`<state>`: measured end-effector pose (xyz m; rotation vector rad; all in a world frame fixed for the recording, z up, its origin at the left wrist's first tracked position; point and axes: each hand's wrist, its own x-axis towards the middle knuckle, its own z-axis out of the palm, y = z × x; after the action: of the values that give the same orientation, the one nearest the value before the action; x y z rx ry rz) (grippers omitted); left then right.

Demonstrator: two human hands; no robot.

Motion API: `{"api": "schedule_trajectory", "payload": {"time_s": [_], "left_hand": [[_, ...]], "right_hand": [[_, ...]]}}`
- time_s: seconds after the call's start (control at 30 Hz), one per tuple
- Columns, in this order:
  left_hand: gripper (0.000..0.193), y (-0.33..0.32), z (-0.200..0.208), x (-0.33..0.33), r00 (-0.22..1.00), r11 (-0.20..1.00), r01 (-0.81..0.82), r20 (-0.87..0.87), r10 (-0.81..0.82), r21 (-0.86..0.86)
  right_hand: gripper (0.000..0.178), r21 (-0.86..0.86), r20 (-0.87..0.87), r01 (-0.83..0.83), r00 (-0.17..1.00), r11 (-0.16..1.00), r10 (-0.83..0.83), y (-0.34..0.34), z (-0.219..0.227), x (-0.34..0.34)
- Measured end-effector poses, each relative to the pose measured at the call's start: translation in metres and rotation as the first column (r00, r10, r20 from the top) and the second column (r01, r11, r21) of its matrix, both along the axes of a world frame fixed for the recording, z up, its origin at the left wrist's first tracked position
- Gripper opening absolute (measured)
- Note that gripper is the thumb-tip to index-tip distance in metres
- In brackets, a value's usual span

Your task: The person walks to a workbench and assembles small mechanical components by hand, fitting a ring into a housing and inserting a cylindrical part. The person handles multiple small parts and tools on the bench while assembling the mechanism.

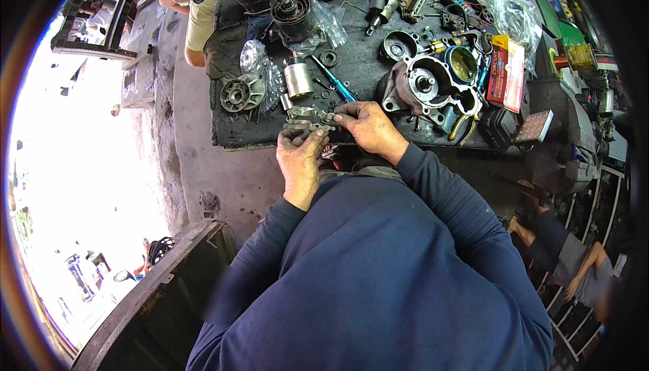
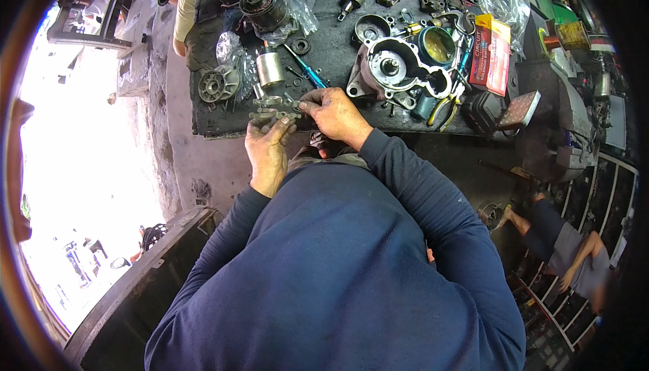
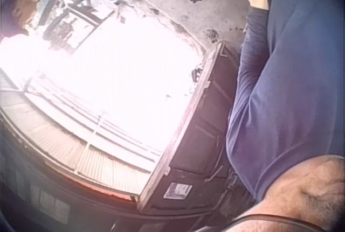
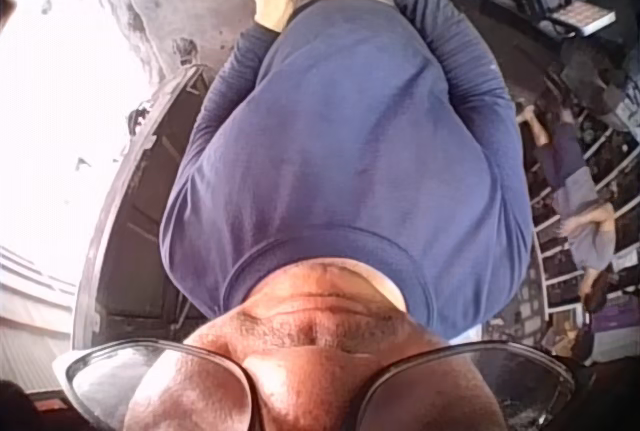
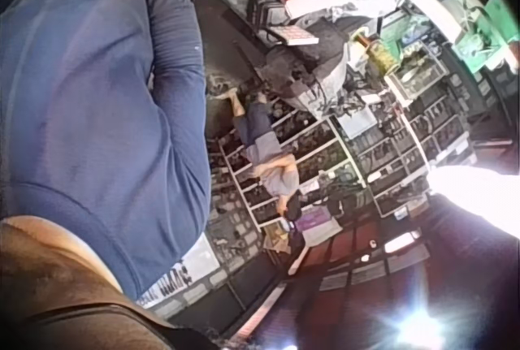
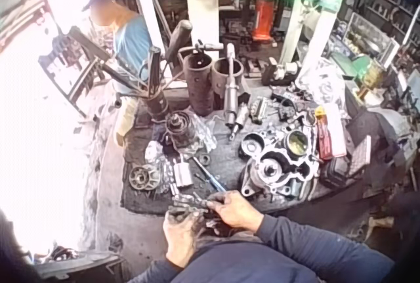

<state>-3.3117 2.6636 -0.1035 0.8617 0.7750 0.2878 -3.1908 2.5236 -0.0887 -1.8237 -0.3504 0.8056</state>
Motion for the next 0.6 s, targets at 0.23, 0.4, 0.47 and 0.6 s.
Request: {"api": "schedule_trajectory", "payload": {"time_s": [0.23,0.4,0.47,0.6], "left_hand": [[0.038,-0.0006,0.0012,-0.0012,1.0,1.0,0.012,0.006,-0.012,0.009],[0.037,-0.0005,0.0001,-0.0034,1.0,1.0,0.006,0.008,-0.006,0.009],[0.037,0.0001,-0.0009,-0.0044,1.0,1.0,0.006,0.022,-0.006,0.007],[0.036,0.0013,-0.0023,-0.0053,1.0,1.0,0.005,0.009,-0.005,0.008]], "right_hand": [[0.023,0.042,0.049,0.032,0.998,0.999,-0.034,-0.001,-0.0058,-0.0047],[0.024,0.072,0.031,0.045,0.998,0.996,-0.047,-0.0012,-0.0097,-0.007],[0.025,0.053,0.044,0.049,0.998,0.997,-0.052,-0.0009,-0.0103,-0.0083],[0.025,0.053,0.048,0.041,0.998,0.998,-0.044,-0.0012,-0.0098,-0.009]]}}
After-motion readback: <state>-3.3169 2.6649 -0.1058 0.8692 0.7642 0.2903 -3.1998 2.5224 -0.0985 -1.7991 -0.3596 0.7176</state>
